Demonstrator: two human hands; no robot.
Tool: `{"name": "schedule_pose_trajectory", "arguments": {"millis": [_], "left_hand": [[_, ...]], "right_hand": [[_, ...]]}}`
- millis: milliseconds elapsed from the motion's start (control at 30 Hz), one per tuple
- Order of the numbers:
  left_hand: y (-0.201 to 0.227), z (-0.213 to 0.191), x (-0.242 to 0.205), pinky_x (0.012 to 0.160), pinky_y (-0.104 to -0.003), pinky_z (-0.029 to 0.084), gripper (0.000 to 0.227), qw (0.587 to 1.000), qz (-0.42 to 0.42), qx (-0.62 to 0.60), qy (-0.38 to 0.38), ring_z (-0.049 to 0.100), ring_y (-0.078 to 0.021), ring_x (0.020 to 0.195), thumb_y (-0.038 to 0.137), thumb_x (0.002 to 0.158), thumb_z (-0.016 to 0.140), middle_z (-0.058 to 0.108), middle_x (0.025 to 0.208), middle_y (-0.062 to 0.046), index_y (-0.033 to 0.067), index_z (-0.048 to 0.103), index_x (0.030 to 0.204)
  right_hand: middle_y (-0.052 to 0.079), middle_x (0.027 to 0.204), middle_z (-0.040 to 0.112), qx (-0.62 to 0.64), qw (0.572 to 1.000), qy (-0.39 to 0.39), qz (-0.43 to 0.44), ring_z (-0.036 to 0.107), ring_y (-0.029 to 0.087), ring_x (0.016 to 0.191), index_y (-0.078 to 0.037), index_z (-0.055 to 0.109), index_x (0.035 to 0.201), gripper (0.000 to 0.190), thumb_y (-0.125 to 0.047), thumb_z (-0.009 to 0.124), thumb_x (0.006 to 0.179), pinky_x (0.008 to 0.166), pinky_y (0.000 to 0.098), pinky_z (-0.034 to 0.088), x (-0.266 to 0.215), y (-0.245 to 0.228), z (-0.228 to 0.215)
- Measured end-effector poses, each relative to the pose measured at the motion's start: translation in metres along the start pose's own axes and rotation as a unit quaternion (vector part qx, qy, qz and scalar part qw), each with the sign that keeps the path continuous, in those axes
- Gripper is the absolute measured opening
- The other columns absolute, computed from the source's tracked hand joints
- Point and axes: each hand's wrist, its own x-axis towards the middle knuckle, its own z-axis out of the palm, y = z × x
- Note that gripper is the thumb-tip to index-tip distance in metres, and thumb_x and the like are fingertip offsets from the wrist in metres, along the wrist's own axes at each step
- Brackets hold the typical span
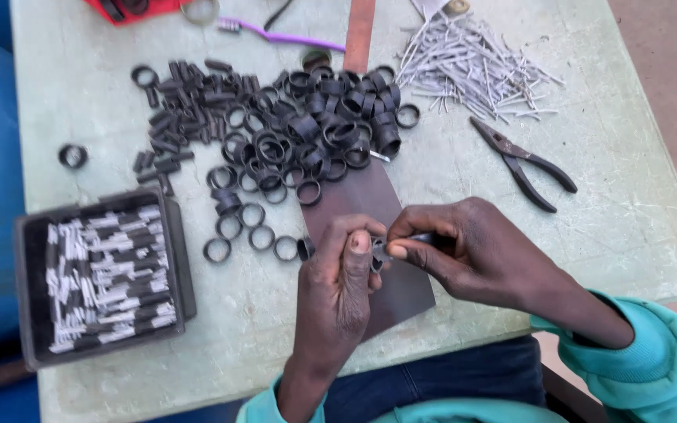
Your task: Sanding and cleaning the edges of small black rings using sandpaper and a small metal tool on a workshop table.
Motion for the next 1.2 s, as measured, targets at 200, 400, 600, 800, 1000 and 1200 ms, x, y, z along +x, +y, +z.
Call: {"name": "schedule_pose_trajectory", "arguments": {"millis": [200,400,600,800,1000,1200], "left_hand": [[0.007,-0.007,-0.003,0.066,-0.023,0.051,0.035,0.997,0.022,-0.011,-0.073,0.061,-0.0101,0.082,0.039,0.102,0.052,0.064,0.098,-0.003,0.0086,0.056,0.118],[0.000,-0.011,-0.006,0.073,-0.025,0.055,0.027,0.996,0.021,0.017,-0.084,0.061,-0.0126,0.085,0.021,0.100,0.062,0.065,0.108,-0.002,0.0100,0.056,0.124],[-0.001,-0.012,-0.004,0.073,-0.029,0.055,0.037,0.995,0.048,0.050,-0.066,0.068,-0.0153,0.084,0.040,0.103,0.048,0.069,0.106,-0.005,0.0086,0.060,0.119],[0.000,-0.011,-0.005,0.063,-0.026,0.049,0.038,0.997,0.035,0.051,-0.050,0.056,-0.0102,0.067,0.041,0.105,0.044,0.058,0.082,0.000,0.0099,0.058,0.120],[0.002,-0.011,-0.004,0.061,-0.033,0.049,0.033,0.993,0.018,0.106,-0.042,0.065,-0.0160,0.066,0.038,0.107,0.038,0.063,0.075,-0.001,0.0135,0.060,0.105],[-0.004,-0.007,-0.003,0.058,-0.039,0.045,0.043,0.990,-0.022,0.132,-0.037,0.060,-0.0194,0.059,0.034,0.109,0.028,0.059,0.068,-0.002,0.0115,0.054,0.083]], "right_hand": [[0.000,0.072,0.076,-0.048,0.997,-0.013,0.061,0.059,0.011,0.053,-0.014,0.078,0.096,0.014,-0.023,0.067,0.096,0.048,0.0253,0.048,-0.001,0.007,0.000],[-0.002,0.054,0.054,-0.002,0.999,-0.018,0.046,0.044,0.008,0.048,-0.012,0.076,0.090,0.024,-0.031,0.064,0.099,0.045,0.0246,0.034,-0.001,0.005,0.002],[-0.002,0.057,0.057,0.001,1.000,-0.014,0.023,0.045,0.008,0.050,-0.012,0.076,0.091,0.023,-0.030,0.064,0.099,0.046,0.0240,0.035,0.002,0.006,0.003],[-0.002,0.057,0.058,0.004,0.999,-0.015,0.039,0.045,0.008,0.050,-0.013,0.078,0.090,0.027,-0.034,0.063,0.098,0.046,0.0239,0.033,0.003,0.005,0.003],[-0.004,0.065,0.071,-0.033,0.999,0.014,-0.019,0.041,0.005,0.045,-0.013,0.079,0.093,0.014,-0.022,0.069,0.096,0.042,0.0231,0.032,0.004,0.002,0.007],[0.004,0.082,0.075,-0.161,0.967,0.091,-0.173,0.071,0.018,0.070,-0.009,0.073,0.097,0.008,-0.015,0.069,0.098,0.059,0.0307,0.054,0.002,0.004,0.013]]}}
